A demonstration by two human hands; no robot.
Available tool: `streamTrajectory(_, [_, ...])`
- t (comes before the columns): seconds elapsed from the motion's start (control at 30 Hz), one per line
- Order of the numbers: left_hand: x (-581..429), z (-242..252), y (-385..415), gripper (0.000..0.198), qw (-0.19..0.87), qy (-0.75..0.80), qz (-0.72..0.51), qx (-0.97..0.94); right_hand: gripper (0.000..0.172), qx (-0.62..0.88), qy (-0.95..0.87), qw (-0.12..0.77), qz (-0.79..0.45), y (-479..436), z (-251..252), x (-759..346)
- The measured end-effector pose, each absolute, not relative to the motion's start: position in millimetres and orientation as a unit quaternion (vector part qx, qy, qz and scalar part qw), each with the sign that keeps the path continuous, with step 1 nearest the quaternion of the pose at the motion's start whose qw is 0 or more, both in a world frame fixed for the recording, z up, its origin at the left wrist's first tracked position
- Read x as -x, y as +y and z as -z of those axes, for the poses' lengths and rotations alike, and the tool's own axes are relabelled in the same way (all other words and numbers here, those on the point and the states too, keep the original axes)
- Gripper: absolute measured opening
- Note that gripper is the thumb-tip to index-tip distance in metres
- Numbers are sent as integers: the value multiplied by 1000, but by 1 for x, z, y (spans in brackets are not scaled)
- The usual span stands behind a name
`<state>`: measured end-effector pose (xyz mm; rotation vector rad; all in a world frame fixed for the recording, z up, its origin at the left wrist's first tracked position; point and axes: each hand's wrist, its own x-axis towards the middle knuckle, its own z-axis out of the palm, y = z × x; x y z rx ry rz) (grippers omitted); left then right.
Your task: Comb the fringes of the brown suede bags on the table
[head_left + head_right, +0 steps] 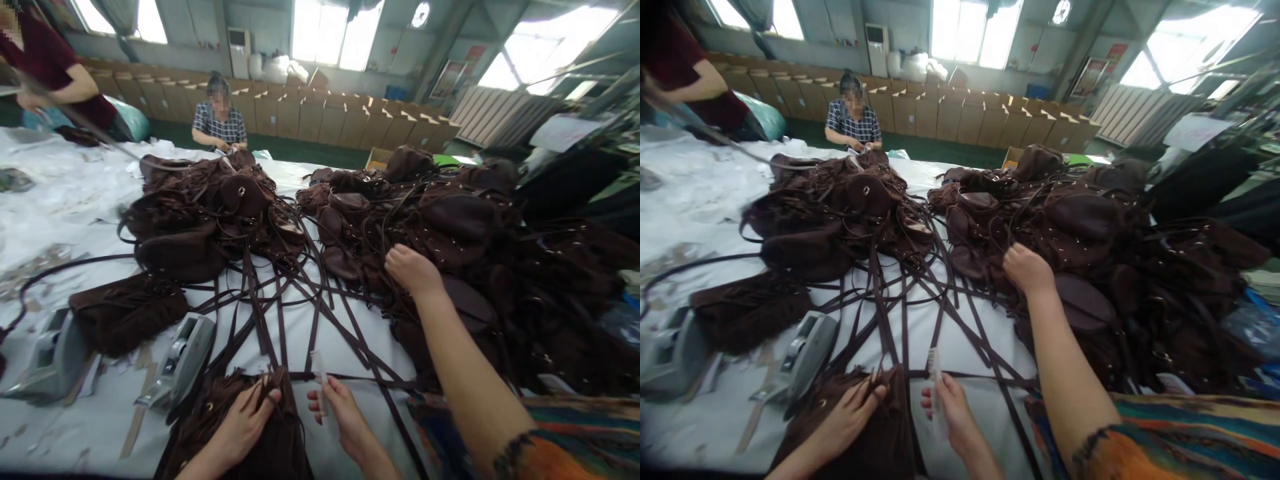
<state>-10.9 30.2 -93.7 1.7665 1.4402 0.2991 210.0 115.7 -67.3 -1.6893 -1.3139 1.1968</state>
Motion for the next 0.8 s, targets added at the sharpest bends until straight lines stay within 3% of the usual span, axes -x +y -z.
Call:
streamTrajectory(0.17, [-15, 43, 44, 58, 485, 543, -119, -676, 48, 575, -345, 294, -681, 42, 89, -194])
streamTrajectory(0.23, [-26, 35, 51, 44, 486, 523, -112, -691, 51, 539, -279, 302, -735, 39, 89, -195])
streamTrajectory(0.33, [-37, 42, 60, 11, 508, 482, -164, -695, 50, 538, -287, 330, -721, 50, 83, -212])
streamTrajectory(0.4, [-40, 52, 68, 6, 519, 494, -182, -673, 50, 584, -356, 343, -644, 54, 81, -232])
streamTrajectory(0.47, [-39, 63, 77, 17, 527, 523, -192, -642, 46, 615, -503, 345, -500, 49, 82, -252])
streamTrajectory(0.6, [-32, 70, 101, 27, 542, 535, -206, -615, 31, 474, -816, 270, -192, 34, 84, -270])
streamTrajectory(0.7, [-29, 57, 117, 23, 532, 508, -205, -646, 32, 421, -881, 199, -80, 38, 84, -254])
streamTrajectory(0.8, [-33, 40, 125, 16, 478, 495, -181, -703, 37, 502, -849, 159, -31, 57, 90, -226])
